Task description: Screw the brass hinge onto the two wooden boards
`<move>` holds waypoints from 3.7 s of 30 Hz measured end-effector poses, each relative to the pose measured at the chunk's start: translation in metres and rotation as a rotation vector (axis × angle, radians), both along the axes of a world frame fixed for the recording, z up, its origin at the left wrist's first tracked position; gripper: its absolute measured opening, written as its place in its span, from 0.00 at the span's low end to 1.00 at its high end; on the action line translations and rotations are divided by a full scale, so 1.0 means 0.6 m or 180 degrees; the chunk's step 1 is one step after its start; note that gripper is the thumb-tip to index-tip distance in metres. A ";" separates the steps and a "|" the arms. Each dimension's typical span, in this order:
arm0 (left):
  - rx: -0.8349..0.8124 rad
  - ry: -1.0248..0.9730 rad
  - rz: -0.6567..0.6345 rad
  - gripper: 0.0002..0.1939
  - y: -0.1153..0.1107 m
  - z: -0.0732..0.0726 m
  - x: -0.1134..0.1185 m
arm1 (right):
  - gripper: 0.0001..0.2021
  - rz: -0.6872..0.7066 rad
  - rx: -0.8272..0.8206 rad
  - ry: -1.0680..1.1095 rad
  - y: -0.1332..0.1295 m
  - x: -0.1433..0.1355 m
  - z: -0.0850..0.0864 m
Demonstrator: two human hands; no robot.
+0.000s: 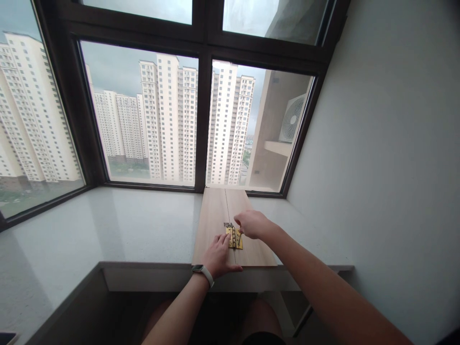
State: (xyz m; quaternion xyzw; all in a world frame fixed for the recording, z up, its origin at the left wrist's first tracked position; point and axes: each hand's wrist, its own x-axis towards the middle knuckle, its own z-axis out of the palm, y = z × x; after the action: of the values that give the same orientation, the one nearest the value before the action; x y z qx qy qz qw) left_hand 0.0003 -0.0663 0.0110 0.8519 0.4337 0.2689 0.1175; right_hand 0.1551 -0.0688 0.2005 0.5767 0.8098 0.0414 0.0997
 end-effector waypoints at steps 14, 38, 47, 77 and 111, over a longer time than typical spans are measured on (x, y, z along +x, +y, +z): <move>0.0035 -0.0005 0.0014 0.61 0.003 -0.004 0.000 | 0.28 -0.0385 0.0229 -0.0055 0.001 -0.002 -0.001; -0.0042 -0.0022 0.0000 0.62 -0.002 0.005 0.001 | 0.21 -0.0234 0.0087 0.0099 -0.002 -0.006 -0.004; 0.0023 -0.0054 0.0000 0.62 0.003 -0.003 0.002 | 0.19 -0.0339 0.0232 -0.0181 0.012 -0.008 -0.013; 0.0073 -0.0022 -0.0002 0.63 0.005 -0.004 0.002 | 0.23 -0.0393 0.0171 0.0182 0.014 -0.001 -0.016; -0.0053 -0.0021 0.0016 0.62 -0.001 0.005 0.002 | 0.25 -0.0580 0.0143 0.0076 0.011 0.001 -0.009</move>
State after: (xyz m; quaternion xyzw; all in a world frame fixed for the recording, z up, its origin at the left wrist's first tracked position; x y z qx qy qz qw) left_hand 0.0012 -0.0669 0.0139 0.8490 0.4376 0.2684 0.1253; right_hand 0.1556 -0.0622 0.1951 0.6505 0.7540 0.0435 0.0804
